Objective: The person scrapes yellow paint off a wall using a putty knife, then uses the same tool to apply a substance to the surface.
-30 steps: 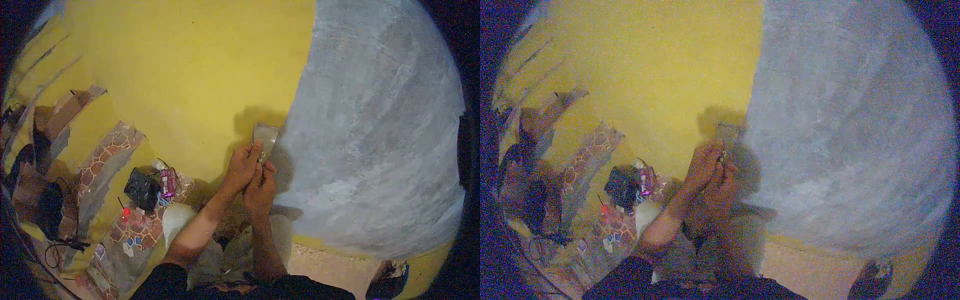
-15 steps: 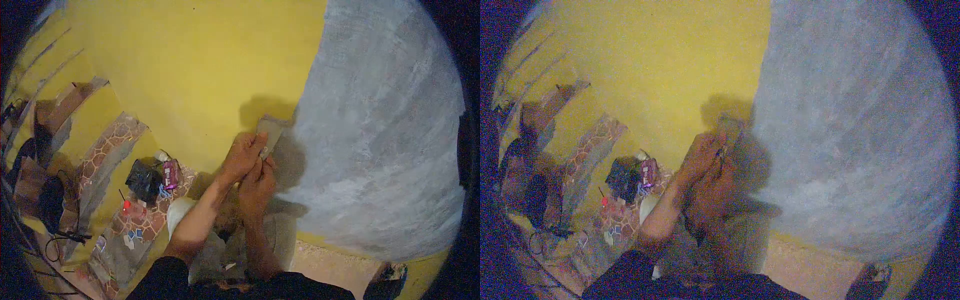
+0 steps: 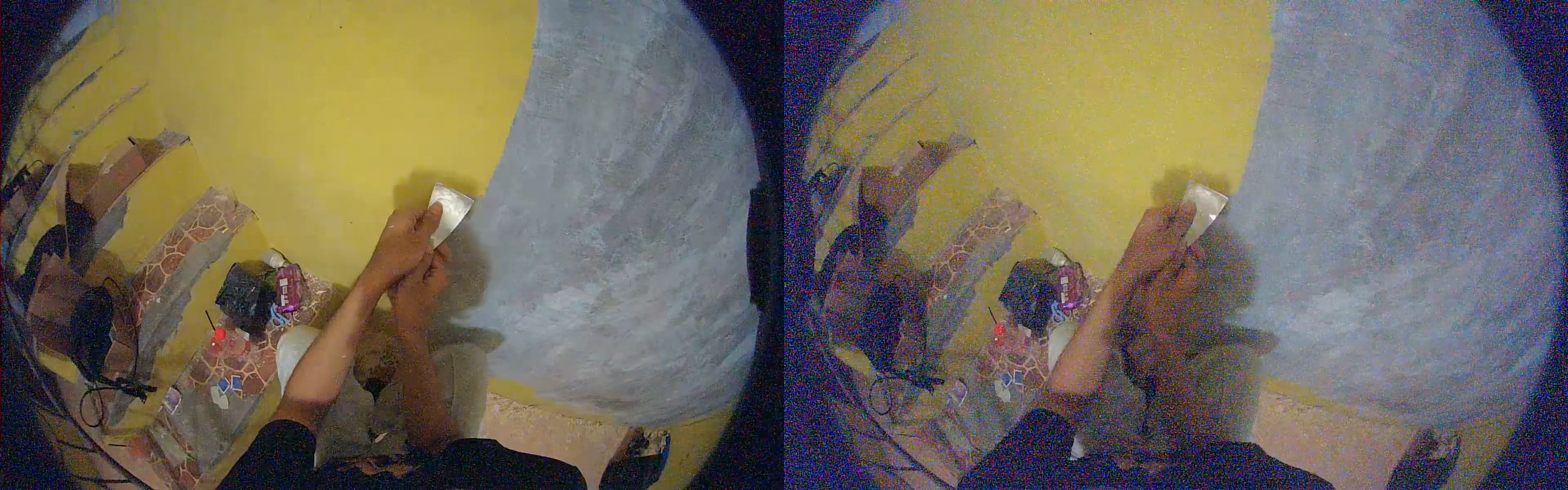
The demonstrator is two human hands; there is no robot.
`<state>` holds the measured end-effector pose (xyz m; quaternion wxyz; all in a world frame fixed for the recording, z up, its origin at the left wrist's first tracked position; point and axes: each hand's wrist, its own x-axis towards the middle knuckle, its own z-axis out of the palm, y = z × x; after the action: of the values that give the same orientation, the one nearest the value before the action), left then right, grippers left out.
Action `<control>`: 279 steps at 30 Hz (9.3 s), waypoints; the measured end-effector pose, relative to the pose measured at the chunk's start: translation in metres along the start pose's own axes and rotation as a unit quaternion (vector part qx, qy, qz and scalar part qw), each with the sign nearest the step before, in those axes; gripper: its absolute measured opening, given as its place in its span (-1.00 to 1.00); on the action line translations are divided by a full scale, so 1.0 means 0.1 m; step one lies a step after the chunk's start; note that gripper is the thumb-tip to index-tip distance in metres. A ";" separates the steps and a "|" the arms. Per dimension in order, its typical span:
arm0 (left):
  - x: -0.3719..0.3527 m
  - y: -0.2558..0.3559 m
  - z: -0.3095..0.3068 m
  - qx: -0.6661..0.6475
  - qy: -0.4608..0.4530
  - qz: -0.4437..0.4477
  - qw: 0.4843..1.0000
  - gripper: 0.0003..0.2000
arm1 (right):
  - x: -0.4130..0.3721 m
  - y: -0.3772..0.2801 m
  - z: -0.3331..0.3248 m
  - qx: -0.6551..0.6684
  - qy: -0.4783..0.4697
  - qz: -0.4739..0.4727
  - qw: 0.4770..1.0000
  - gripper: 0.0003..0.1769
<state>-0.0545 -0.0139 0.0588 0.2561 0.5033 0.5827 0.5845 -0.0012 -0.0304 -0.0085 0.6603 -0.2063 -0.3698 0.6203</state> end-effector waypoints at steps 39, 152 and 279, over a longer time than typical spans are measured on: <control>-0.15 0.01 0.38 -0.103 -0.001 -0.023 0.994 -0.49 | 0.31 -0.38 -0.67 -0.408 -0.064 -0.137 0.901 -0.54; -0.17 0.04 0.56 -0.346 -0.090 -0.066 0.932 -0.60 | 0.07 -1.00 -0.72 -0.399 -0.018 -0.072 0.914 -0.58; -0.05 -0.12 0.39 -0.314 -0.039 -0.088 0.945 -0.50 | 0.08 -0.57 -0.56 -0.442 -0.095 -0.090 0.888 -0.48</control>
<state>-0.0210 0.0005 0.0390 0.4737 0.3664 0.4016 0.6928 0.0780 -0.0205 -0.0009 0.5156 -0.3827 -0.6833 0.3478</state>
